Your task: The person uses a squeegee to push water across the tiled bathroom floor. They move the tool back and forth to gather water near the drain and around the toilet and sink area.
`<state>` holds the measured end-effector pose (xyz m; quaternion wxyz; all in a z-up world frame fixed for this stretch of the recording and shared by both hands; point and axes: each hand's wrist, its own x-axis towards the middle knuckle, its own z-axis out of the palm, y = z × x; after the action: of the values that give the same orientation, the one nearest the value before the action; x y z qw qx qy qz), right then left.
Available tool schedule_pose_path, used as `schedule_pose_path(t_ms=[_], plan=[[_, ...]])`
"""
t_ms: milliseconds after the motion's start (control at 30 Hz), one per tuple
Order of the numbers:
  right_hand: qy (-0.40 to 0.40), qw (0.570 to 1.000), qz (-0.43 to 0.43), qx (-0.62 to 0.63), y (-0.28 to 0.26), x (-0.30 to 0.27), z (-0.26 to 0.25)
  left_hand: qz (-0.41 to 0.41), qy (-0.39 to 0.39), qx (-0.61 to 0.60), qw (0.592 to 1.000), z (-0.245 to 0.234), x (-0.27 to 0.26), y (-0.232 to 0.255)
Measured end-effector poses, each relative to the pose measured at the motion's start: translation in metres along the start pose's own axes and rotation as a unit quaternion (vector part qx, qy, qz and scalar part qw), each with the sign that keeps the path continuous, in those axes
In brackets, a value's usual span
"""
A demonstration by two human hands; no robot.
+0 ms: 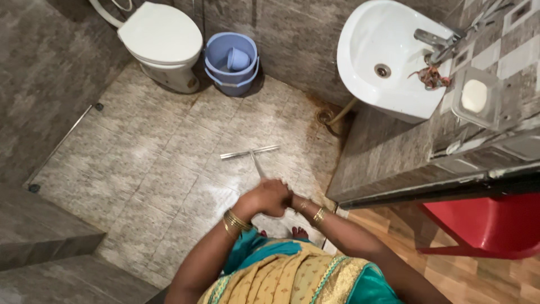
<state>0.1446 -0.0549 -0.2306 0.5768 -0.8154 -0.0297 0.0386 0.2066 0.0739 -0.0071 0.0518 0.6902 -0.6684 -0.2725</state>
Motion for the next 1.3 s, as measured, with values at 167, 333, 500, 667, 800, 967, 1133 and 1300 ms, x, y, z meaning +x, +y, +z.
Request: schedule_pose_path(t_ms=[167,333,500,667,800,967,1133,1300], plan=[[-0.015,1.000,-0.011,0.001,0.003,0.035,-0.020,-0.050,0.246,0.067,0.966,0.044,0.043,-0.031],[-0.033,0.999,0.008,0.042,-0.004,-0.012,0.000,0.014,0.085,-0.027,0.996,-0.002,-0.014,0.022],[-0.021,0.999,-0.011,0.029,-0.008,-0.034,0.027,0.054,0.012,-0.039,0.998,-0.023,-0.032,0.034],[0.001,1.000,-0.030,0.004,0.001,0.027,-0.007,-0.030,0.098,0.013,0.995,0.034,0.024,-0.025],[-0.008,0.999,-0.026,0.016,0.001,0.042,-0.022,-0.037,0.209,0.042,0.976,0.058,0.042,-0.036],[-0.058,0.933,0.157,0.318,-0.004,-0.020,0.006,-0.001,0.037,-0.028,0.999,-0.001,-0.013,0.010],[-0.002,0.992,-0.114,-0.059,-0.008,-0.014,0.013,0.083,0.030,-0.039,0.995,-0.020,-0.024,0.024],[-0.023,0.998,-0.058,-0.017,0.002,0.045,-0.017,-0.046,0.092,-0.014,0.995,0.004,0.012,-0.023]])
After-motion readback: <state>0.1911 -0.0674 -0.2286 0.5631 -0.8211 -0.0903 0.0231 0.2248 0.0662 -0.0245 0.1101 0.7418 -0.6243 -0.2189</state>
